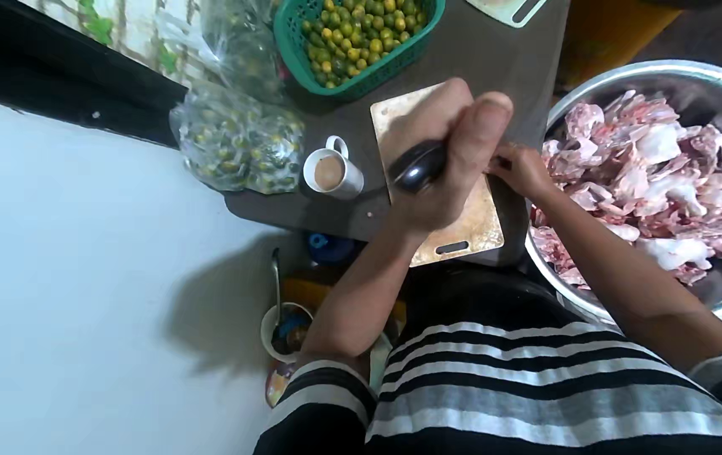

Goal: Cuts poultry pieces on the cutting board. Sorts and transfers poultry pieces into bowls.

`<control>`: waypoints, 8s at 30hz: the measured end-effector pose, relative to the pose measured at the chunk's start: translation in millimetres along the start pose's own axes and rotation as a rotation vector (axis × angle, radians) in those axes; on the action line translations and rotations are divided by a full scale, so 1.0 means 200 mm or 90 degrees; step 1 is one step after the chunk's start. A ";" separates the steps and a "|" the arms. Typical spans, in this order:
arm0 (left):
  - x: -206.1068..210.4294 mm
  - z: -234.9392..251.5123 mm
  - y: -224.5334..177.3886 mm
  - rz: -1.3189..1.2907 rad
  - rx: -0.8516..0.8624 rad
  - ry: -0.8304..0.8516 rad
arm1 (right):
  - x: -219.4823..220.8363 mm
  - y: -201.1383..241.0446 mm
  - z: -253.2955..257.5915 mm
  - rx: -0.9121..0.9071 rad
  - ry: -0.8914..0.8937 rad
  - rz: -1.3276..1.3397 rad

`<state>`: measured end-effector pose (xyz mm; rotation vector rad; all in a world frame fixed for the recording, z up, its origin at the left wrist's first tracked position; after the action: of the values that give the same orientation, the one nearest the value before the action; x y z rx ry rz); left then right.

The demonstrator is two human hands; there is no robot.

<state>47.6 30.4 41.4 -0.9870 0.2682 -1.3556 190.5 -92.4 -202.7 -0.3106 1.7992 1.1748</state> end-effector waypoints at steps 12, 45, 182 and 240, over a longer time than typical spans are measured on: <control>0.00 -0.02 0.22 0.005 -0.054 0.017 | 0.01 -0.01 0.00 -0.041 -0.021 0.024; -0.04 -0.14 0.55 0.142 -0.156 0.034 | 0.01 -0.02 0.03 -0.023 0.003 0.034; -0.36 -0.54 0.04 0.125 -0.071 -0.283 | -0.02 0.28 -0.10 -0.078 -0.070 -0.053; -0.16 -0.36 -0.39 0.136 -0.006 -0.222 | 0.04 0.11 -0.34 0.197 0.185 0.252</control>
<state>-64.1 35.3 43.6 -1.1486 0.1119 -0.9702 133.7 -134.0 -189.3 0.0660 2.3386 1.1312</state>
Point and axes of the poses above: each hand's wrist, its own z-axis towards the middle knuckle, its own x-axis out of the palm, y = z × x, the point moved 7 cm from there along z, towards the middle knuckle, and after that the axes turned 11 degrees about -z, right-handed, at the moved point
